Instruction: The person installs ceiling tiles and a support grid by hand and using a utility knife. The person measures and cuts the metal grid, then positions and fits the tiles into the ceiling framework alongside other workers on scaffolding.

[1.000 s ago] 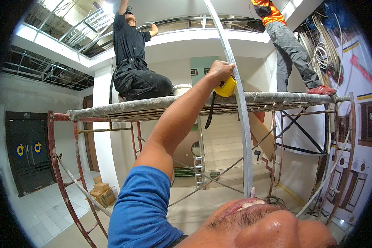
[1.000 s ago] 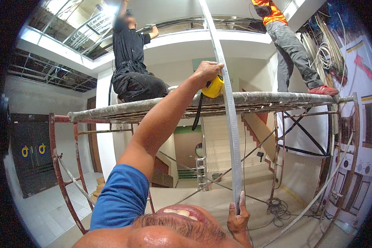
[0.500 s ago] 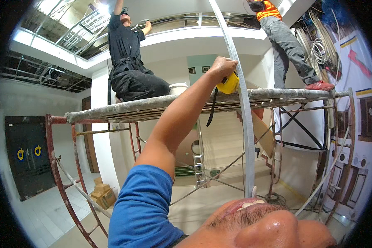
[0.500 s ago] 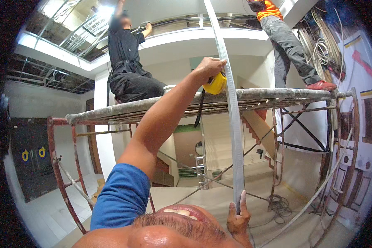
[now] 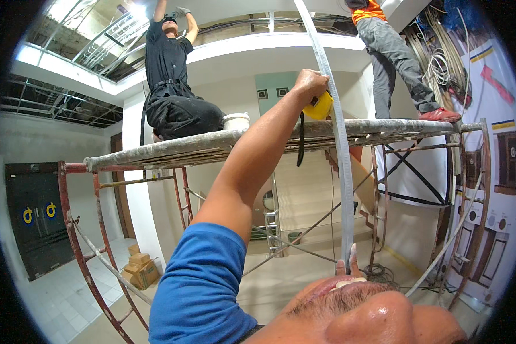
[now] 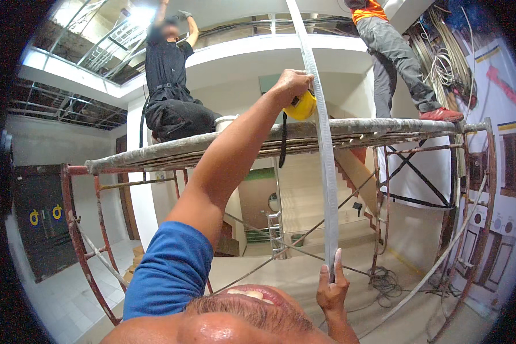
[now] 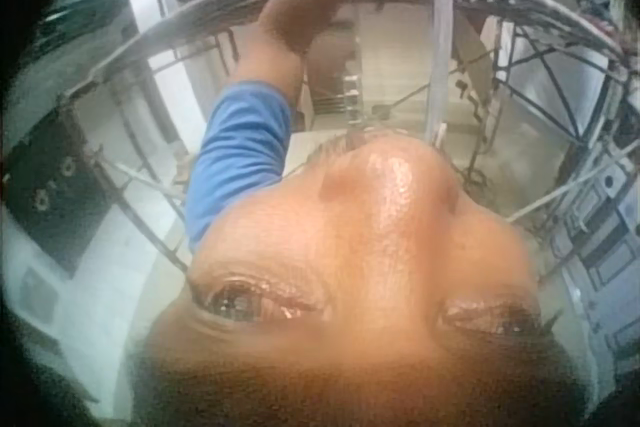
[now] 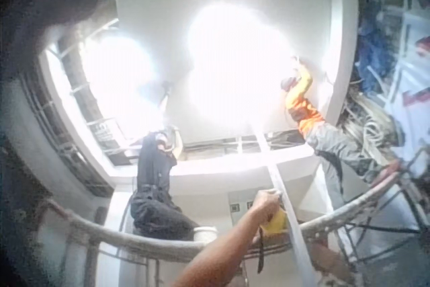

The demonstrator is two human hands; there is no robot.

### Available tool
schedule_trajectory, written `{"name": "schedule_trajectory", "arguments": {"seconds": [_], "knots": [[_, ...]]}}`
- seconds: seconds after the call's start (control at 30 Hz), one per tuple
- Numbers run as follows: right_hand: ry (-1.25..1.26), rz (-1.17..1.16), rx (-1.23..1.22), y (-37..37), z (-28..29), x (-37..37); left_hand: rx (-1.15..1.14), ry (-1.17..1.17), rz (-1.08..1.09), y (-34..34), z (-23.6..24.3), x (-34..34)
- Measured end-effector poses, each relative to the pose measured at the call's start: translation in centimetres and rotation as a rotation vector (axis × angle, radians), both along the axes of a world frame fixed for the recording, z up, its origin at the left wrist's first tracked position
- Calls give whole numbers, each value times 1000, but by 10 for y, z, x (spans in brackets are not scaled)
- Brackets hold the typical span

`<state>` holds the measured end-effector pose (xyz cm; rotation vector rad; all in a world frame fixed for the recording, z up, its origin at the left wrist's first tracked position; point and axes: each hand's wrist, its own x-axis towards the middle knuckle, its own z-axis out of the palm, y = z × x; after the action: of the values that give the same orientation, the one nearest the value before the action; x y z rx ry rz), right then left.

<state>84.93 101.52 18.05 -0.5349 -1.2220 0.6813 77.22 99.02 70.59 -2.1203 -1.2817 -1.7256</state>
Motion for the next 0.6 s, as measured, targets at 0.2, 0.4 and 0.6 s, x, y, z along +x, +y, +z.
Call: {"name": "schedule_trajectory", "arguments": {"seconds": [0.2,0.4,0.6], "knots": [[-215,-141,46,-28,38,15,57,310,345,24,11,-10],[-170,-156,174,-27,36,27,131,572,583,1,-13,7],[-186,-218,230,-36,42,36,159,605,704,5,-21,17]]}}
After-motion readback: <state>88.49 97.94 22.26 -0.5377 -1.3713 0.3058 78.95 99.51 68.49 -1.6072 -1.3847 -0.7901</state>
